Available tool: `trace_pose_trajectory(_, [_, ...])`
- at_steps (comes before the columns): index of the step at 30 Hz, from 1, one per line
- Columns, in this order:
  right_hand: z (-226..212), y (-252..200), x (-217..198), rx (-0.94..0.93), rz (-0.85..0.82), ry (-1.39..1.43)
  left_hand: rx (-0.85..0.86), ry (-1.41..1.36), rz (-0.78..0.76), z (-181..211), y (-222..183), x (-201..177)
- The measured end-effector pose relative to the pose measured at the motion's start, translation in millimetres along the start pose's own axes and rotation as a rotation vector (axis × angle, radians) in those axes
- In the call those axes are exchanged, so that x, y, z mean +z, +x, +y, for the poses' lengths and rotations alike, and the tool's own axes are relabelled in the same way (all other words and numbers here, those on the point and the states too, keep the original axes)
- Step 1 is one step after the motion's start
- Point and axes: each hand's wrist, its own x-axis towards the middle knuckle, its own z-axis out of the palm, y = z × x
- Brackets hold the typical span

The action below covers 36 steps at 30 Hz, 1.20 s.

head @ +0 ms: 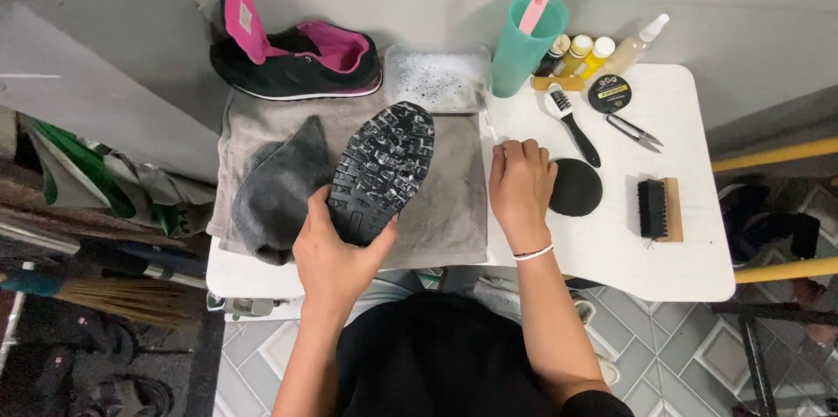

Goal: Scrubbing the sole of a shoe with a small brush and cleaning solution on a repair bench.

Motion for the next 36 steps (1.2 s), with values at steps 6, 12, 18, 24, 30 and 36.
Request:
trace_pose_trajectory(6, [-12,-10,-27,-0.078,0.086,0.219,-0.019,-0.198,0.123,-20,-10,-17])
trace_pose_trajectory(12, [27,-16,-68,-0.126,0.246,0.21,-0.079,-0.134,-0.021,-17,-20,-54])
trace_pose_trajectory(18, [167,-57,-81,0.299,0.257,-0.344,-0.017,0.099,-0.168,0,-16,-45])
trace_pose_trajectory(24, [183,-68,-80,0.347,0.042,-0.082,0.213,0.24,-0.149,-5,-13,-14])
trace_pose_trajectory(30, [100,-55,-124,0.35,0.251,0.245,0.163,0.257,-0.225,2,-13,0])
trace_pose_trajectory(36, [4,-41,-114,-0.274,0.086,0.61,0.293,0.303,-0.228,11,-15,7])
